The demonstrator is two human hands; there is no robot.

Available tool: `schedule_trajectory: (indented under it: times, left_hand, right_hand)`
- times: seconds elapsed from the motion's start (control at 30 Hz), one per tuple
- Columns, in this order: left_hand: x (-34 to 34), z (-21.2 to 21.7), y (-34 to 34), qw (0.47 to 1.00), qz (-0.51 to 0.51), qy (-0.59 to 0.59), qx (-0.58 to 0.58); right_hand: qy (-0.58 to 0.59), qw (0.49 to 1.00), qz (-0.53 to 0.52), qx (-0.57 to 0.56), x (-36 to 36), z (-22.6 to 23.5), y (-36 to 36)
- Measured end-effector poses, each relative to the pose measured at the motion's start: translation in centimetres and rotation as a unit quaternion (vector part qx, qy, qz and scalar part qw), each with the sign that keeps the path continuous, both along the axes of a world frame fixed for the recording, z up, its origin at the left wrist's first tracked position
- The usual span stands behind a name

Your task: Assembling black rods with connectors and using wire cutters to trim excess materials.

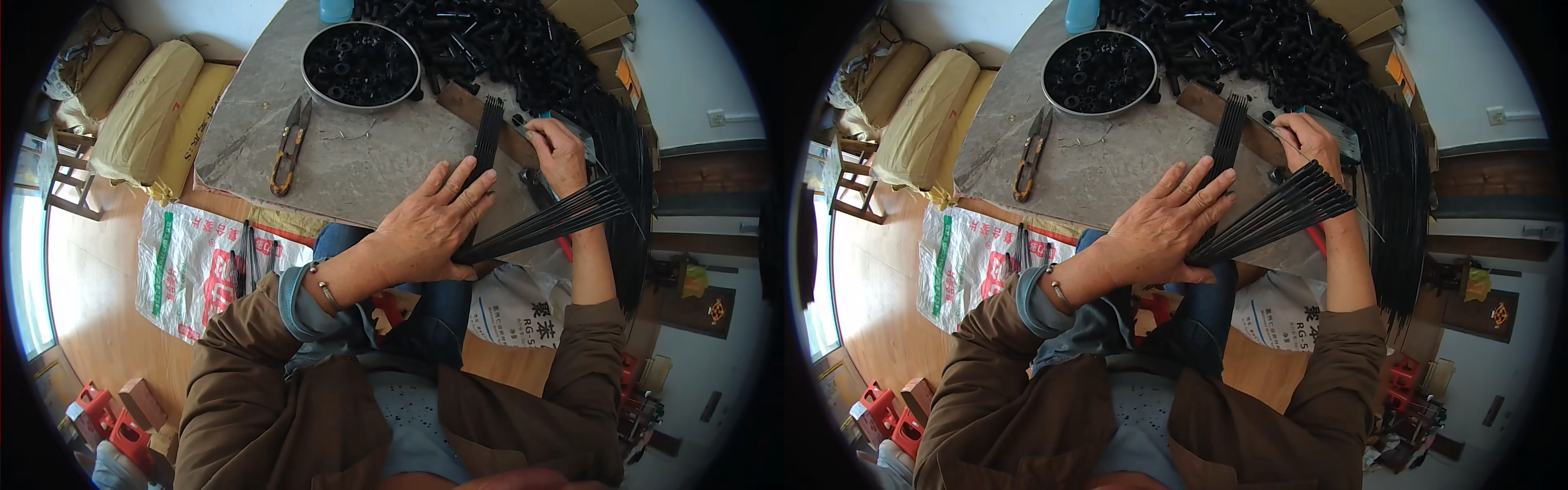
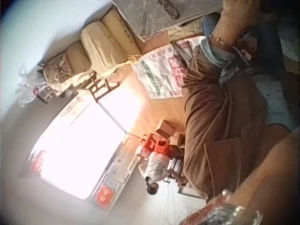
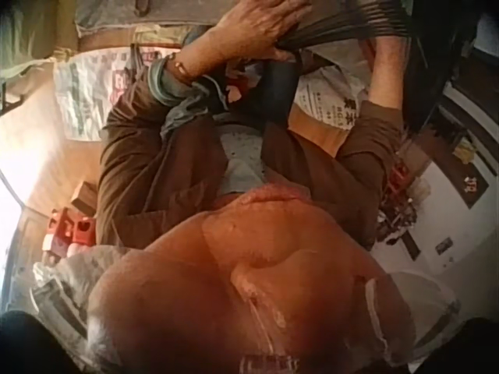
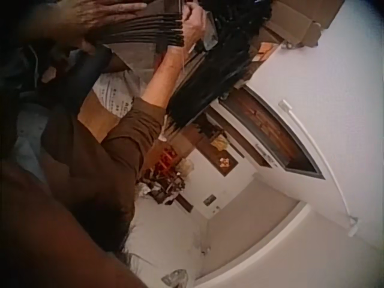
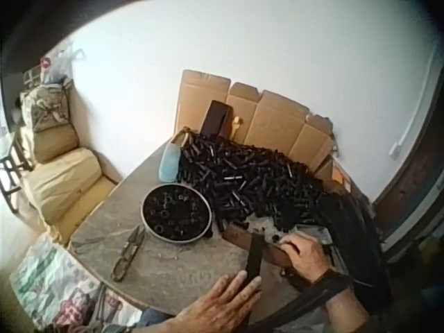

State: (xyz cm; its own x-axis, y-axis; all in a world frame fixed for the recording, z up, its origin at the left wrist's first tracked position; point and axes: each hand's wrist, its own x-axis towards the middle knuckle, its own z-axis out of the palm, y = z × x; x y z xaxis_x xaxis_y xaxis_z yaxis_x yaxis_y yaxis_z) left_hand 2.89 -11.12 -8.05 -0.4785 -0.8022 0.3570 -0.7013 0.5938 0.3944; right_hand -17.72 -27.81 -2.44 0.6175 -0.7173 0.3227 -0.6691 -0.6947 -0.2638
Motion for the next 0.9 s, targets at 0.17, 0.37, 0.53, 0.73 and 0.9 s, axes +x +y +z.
schedule_trajectory:
  times: [0.17,0.37,0.53,0.73,0.9]
  left_hand:
    - [0.0,0.0,0.1,1.000,-0.001,0.001,0.001]
    - [0.1,0.1,0.1,1.000,0.000,-0.008,0.004]
    - [-0.1,0.0,0.0,1.000,-0.001,-0.003,-0.002]
    - [0.0,0.1,0.0,1.000,0.001,-0.003,-0.001]
    - [0.0,0.2,0.0,1.000,0.001,-0.001,-0.002]
  right_hand:
    - [0.005,0.999,0.017,-0.026,0.4,0.1,0.0]
    - [-0.008,0.999,0.029,-0.024,0.8,-0.2,-1.0]
    - [-0.027,0.999,0.025,0.033,0.8,-0.3,-2.1]
    - [-0.010,0.999,0.019,0.028,1.0,0.0,-1.9]
    - [0.020,0.996,0.056,-0.067,1.5,0.0,-1.7]
